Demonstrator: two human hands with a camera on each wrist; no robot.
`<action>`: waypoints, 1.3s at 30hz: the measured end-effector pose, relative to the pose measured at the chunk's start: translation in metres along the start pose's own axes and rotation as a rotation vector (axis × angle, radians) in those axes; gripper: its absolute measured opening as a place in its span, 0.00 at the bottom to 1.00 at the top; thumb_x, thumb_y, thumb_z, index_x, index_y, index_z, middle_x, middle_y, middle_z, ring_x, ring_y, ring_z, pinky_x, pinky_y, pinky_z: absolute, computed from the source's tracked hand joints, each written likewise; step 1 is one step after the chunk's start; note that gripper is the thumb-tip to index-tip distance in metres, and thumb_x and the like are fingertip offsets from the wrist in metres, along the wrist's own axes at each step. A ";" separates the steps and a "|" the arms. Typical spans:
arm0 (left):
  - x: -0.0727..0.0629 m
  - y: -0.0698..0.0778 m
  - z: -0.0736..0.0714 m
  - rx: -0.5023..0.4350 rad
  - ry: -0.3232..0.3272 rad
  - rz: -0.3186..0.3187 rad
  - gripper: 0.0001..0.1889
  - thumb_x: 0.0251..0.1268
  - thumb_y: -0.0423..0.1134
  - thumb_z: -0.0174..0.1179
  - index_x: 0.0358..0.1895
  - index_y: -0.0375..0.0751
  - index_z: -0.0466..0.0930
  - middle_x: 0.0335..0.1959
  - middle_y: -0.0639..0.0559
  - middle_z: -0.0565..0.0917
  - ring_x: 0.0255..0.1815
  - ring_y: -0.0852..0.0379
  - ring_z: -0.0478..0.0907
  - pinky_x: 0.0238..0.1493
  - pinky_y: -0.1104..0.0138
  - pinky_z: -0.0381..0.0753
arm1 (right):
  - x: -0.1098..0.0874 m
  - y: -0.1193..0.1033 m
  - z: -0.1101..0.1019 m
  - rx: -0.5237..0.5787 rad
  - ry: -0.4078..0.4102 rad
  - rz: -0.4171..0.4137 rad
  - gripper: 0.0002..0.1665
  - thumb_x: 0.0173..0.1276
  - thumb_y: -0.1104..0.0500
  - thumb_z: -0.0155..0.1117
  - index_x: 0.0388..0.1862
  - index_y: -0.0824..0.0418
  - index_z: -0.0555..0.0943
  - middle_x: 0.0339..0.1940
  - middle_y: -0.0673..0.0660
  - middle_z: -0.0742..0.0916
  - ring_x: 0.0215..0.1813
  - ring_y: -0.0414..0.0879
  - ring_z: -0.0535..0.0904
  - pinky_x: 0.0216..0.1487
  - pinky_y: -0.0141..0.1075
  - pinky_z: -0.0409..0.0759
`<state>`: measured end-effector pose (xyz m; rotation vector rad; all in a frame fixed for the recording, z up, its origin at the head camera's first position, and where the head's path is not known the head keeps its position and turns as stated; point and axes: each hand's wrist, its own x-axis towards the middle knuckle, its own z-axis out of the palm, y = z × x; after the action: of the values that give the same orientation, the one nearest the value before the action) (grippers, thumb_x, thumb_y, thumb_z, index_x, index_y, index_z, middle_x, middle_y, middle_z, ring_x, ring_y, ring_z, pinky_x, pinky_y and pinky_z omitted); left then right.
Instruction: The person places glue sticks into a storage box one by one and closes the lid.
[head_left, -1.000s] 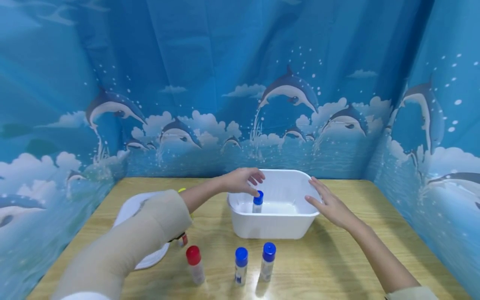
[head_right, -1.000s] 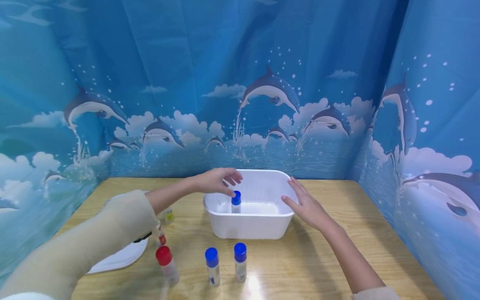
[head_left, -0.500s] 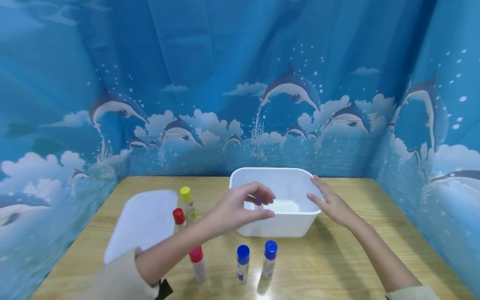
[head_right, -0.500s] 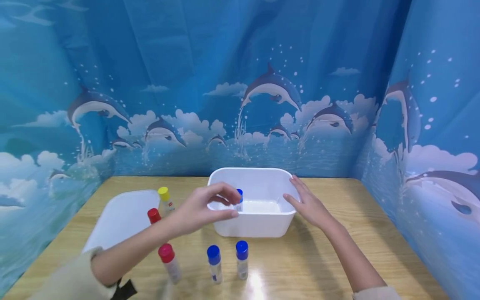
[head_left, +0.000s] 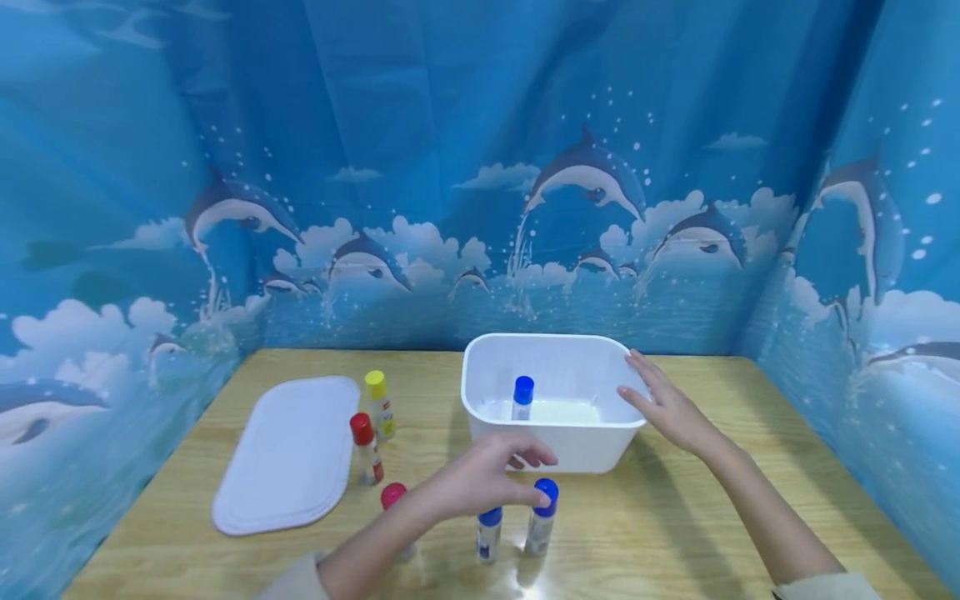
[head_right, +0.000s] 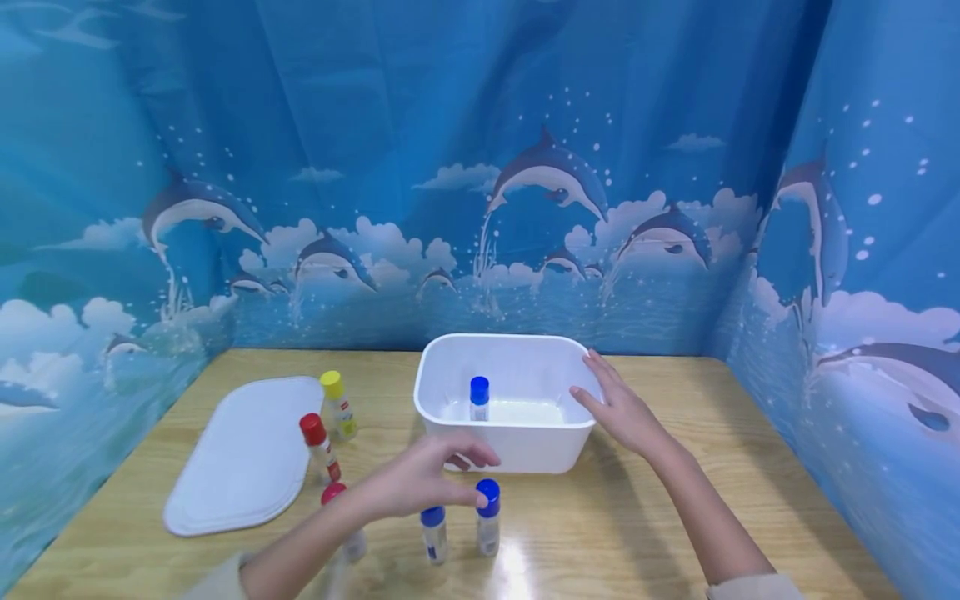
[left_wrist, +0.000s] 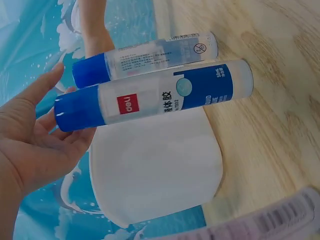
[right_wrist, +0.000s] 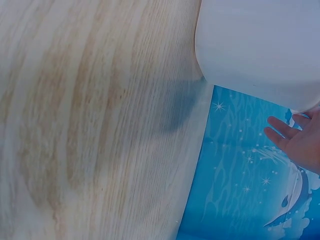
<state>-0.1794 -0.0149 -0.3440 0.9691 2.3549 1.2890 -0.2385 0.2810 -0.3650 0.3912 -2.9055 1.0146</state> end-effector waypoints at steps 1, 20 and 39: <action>0.001 -0.001 0.001 0.002 -0.012 -0.005 0.18 0.47 0.37 0.71 0.45 0.44 0.80 0.39 0.62 0.80 0.44 0.62 0.76 0.47 0.68 0.75 | 0.000 0.000 0.000 0.002 -0.001 0.001 0.42 0.71 0.43 0.47 0.71 0.68 0.48 0.72 0.67 0.49 0.69 0.67 0.44 0.59 0.66 0.48; 0.005 -0.005 0.004 0.023 -0.103 -0.026 0.15 0.46 0.33 0.70 0.41 0.43 0.82 0.34 0.63 0.81 0.37 0.68 0.76 0.44 0.74 0.75 | 0.000 -0.003 -0.002 0.009 -0.006 0.006 0.42 0.71 0.42 0.47 0.72 0.67 0.48 0.72 0.67 0.49 0.69 0.67 0.43 0.59 0.66 0.48; 0.019 0.036 -0.027 0.101 -0.033 0.057 0.15 0.51 0.38 0.68 0.45 0.41 0.82 0.35 0.62 0.81 0.36 0.68 0.76 0.40 0.75 0.75 | -0.001 -0.001 -0.001 0.001 -0.005 0.011 0.42 0.71 0.42 0.46 0.71 0.68 0.49 0.72 0.67 0.49 0.69 0.67 0.44 0.59 0.66 0.48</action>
<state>-0.1923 -0.0057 -0.2979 1.0865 2.4039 1.1741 -0.2378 0.2809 -0.3640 0.3780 -2.9150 1.0176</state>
